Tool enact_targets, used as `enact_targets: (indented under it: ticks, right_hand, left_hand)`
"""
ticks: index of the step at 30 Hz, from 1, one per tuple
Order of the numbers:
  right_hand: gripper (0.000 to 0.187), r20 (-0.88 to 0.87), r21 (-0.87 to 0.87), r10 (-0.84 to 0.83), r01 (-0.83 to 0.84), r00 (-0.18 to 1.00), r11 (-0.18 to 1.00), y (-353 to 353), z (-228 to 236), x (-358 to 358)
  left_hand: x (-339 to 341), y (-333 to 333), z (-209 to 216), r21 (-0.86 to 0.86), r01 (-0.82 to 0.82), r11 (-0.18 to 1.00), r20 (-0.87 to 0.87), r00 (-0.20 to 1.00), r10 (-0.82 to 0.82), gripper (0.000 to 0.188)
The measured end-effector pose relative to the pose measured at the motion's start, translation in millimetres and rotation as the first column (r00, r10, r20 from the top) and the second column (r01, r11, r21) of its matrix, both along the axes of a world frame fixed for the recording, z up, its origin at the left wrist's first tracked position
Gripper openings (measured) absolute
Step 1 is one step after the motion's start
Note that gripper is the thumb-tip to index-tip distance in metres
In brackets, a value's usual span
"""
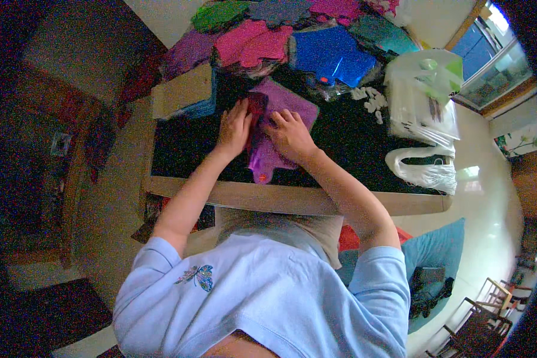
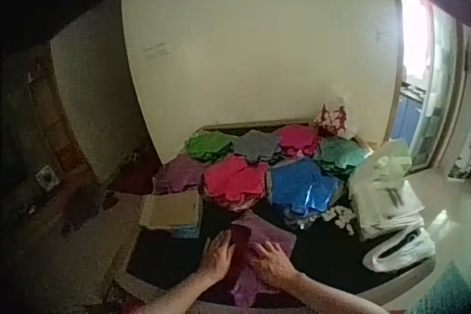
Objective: Folding colorful cloth items and placing them into cardboard and plastic packaging.
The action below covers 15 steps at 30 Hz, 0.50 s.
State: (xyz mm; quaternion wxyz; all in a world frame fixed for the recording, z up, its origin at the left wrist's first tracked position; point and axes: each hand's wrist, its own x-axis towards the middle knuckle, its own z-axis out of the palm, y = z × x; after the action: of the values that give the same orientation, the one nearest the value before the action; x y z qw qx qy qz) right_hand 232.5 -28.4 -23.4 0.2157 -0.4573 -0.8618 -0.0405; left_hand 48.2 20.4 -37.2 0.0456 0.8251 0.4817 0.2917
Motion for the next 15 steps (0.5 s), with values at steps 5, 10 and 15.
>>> enact_targets:
  ticks: [5,10,15]
  right_hand:
    - [0.021,-0.002,-0.033,-0.020,0.020,1.000,0.999,0.0,2.9,-3.1]
    - [0.021,0.011,0.000,-0.022,0.022,1.000,1.000,1.3,3.2,-3.4]
    - [0.020,-0.073,0.063,0.005,0.000,0.997,0.998,-0.1,7.9,-4.1]
  left_hand:
    - [3.2,-5.8,4.9,-0.044,0.034,0.998,-0.062,0.997,-0.037,0.047]
    - [4.3,-5.7,5.3,-0.050,0.029,0.998,-0.180,0.983,-0.037,0.048]
    - [6.7,-5.8,5.4,-0.044,0.011,0.999,-0.224,0.974,-0.020,0.048]
